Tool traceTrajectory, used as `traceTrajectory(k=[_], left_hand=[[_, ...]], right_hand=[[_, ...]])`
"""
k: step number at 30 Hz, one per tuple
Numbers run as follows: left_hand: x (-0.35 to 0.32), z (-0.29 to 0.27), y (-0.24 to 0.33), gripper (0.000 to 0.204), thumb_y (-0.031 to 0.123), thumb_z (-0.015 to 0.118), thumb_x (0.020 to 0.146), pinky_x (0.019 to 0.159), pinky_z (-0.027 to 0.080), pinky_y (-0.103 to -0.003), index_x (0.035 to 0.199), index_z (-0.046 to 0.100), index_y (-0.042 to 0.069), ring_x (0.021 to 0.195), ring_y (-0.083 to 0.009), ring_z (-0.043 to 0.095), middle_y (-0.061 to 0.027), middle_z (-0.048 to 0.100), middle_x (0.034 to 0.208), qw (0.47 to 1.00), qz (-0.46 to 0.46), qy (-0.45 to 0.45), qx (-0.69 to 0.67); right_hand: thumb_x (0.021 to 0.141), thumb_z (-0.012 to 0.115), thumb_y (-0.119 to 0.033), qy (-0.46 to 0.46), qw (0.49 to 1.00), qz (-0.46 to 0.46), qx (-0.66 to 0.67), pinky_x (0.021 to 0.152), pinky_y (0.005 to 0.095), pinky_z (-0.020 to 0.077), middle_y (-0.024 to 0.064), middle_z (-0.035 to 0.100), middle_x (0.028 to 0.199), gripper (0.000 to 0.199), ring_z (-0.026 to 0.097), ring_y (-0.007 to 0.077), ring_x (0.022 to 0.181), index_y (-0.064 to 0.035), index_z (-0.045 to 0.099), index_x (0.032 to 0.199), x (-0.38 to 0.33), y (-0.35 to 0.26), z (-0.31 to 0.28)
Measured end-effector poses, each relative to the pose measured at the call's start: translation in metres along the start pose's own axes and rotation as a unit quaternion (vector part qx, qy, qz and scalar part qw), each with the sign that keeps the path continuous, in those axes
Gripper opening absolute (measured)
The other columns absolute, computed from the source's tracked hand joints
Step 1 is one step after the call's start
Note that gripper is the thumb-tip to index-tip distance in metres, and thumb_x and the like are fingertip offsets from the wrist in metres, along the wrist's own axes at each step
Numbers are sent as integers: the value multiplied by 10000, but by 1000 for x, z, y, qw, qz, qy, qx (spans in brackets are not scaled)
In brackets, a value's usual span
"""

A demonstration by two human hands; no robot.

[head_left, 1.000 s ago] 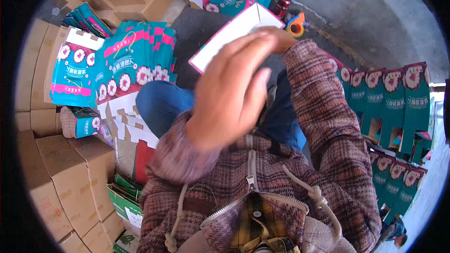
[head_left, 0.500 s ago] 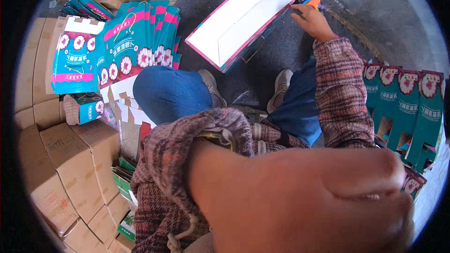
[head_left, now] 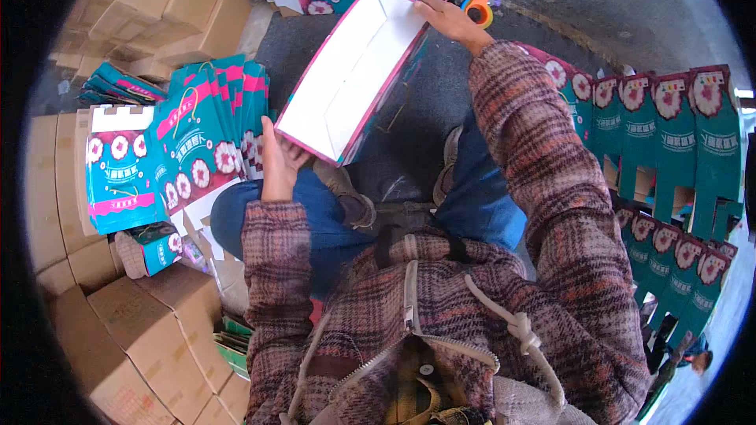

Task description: The person assembles cardboard gift boxes by folding flat box blanks into shape and stacks the assembled boxes onto a pile.

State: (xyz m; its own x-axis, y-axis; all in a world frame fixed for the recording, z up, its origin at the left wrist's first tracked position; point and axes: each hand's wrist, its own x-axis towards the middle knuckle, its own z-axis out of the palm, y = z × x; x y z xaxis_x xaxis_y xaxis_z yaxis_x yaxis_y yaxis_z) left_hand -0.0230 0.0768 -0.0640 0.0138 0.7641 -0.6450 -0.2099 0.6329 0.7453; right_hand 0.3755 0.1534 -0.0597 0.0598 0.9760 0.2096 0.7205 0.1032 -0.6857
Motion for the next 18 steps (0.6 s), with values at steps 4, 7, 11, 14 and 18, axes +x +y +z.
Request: traceTrajectory(k=[4,7,11,14,18], left_hand=[[20,-19,-3,999,841,355,733,1019,281,-560,1416,328,112,1254,-391,382,-192,367,1407,997,-65,-12,31],[22,-28,-17,905,803,353,765,995,310,-570,1370,415,133,1248,-349,409,-142,427,1382,989,-140,-50,12],[26,-1,-22,697,659,407,836,974,367,-526,1297,513,147,1217,-290,465,-80,516,1322,967,-202,-157,-13],[20,-11,-24,582,545,416,873,979,392,-490,1282,528,147,1183,-283,505,-75,535,1306,971,-156,-174,-49],[7,-28,-20,422,281,468,894,958,424,-419,1244,528,54,1165,-246,517,-91,559,1251,978,94,-178,-47]], right_hand=[[922,354,-559,-30,997,63,41,951,447,394,310,546,1176,701,504,429,1140,61,530,1196,3,-11,-23],[951,269,-558,-194,937,290,12,938,427,396,230,590,1163,682,554,362,1092,10,562,1189,-12,-31,-31],[881,318,-682,-266,891,357,89,860,387,438,91,605,1123,713,564,222,1036,-118,522,1265,-30,10,-43],[914,355,-615,-221,883,410,59,891,348,409,69,583,1176,630,517,163,1092,-127,529,1271,-33,11,-53],[949,422,-393,-127,936,215,247,837,310,442,70,635,1095,426,582,154,929,-73,624,1146,-37,-20,-68]])
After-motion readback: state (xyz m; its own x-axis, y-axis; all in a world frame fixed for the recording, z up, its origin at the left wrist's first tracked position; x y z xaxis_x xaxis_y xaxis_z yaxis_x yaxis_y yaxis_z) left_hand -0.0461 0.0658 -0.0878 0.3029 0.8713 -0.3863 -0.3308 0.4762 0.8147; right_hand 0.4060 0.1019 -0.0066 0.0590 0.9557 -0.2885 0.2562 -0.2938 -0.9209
